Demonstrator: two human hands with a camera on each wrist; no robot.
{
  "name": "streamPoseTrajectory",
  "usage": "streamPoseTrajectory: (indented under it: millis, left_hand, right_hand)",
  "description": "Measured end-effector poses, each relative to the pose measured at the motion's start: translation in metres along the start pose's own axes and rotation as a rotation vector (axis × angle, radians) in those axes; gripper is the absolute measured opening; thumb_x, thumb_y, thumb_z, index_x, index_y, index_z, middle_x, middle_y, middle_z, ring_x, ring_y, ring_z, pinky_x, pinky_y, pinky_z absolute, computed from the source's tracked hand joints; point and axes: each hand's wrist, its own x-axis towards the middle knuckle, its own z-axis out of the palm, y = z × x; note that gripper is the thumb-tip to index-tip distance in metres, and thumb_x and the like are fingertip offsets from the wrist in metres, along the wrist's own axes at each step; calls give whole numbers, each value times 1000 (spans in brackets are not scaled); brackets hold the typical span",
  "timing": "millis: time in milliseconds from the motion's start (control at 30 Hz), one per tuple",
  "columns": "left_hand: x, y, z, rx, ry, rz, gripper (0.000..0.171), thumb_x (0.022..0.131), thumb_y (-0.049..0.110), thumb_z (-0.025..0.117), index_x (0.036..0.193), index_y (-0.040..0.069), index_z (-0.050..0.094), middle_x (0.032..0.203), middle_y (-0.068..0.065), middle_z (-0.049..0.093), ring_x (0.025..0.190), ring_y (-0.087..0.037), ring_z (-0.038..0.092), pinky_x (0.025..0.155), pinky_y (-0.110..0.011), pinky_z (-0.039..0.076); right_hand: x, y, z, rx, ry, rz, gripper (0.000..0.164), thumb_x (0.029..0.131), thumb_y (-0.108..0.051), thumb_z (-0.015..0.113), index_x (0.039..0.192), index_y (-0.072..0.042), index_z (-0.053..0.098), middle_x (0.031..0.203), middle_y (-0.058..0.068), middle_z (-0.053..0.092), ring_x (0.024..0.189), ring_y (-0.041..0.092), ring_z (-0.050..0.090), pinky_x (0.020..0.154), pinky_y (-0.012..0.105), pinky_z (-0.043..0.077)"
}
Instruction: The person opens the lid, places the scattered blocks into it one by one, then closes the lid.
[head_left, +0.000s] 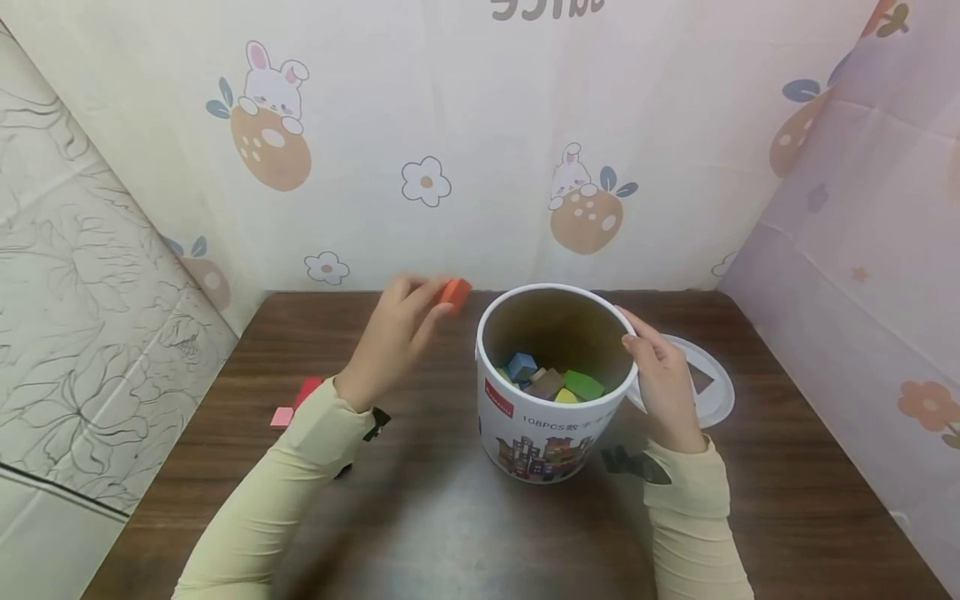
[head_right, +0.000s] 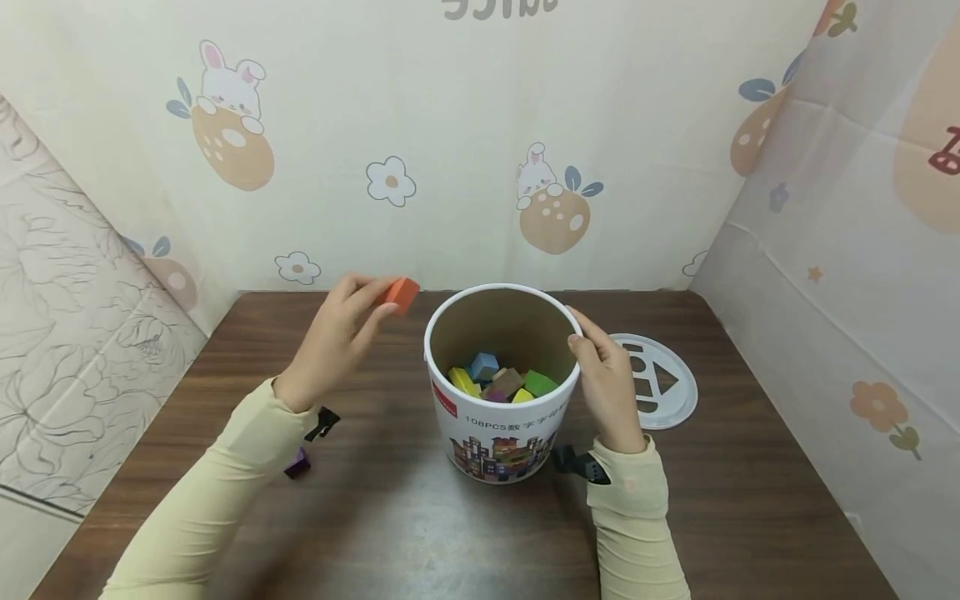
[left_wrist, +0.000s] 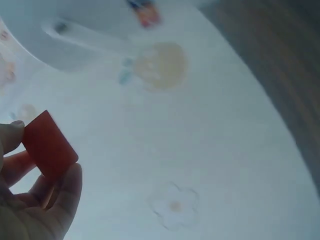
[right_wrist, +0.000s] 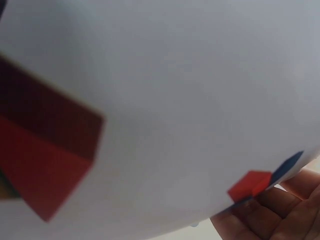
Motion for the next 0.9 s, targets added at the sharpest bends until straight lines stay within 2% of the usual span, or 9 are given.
streamPoseTrajectory:
  millis: [133,267,400,600,900]
  left_hand:
    - [10,22,7,-26,-18,103,39,93,21,67,129,7,63,110,-12,58,100,-21,52,83,-33,52]
    - [21,37,18,-44,-82,162,38,94,21,66,128,6,63,110,-11,59,100,-20,52,83,-30,51]
    - [31,47,30,-49,-177,169,40,94,23,65,131,7,61,113,-9,59,102,-18,52,84,-27,50]
    - [44,59,48,-44,-334,134,38,98,27,59,133,14,61,114,-3,58,101,-12,49,83,-21,49]
    - [53,75,61,61,-529,133,34,99,31,55,129,15,63,115,0,60,102,-11,52,89,-23,50]
  right_hand:
    - [0,0,0,4,-1,-4,43,104,-33,39,143,-22,52,149,6,50,140,29,43,112,61,33]
    - [0,0,0,4,-1,-4,42,104,-33,39,143,-22,52,148,6,50,140,29,43,112,61,33]
    - [0,0,1,1,1,0,42,104,-33,39,143,-22,52,148,7,50,140,29,43,112,61,33]
    - [0,0,0,5,-10,10,43,104,-34,38,144,-23,51,149,6,49,141,30,42,111,64,32]
    - [0,2,-1,-14,-14,12,44,104,-36,37,144,-25,50,149,5,49,139,32,42,109,67,32]
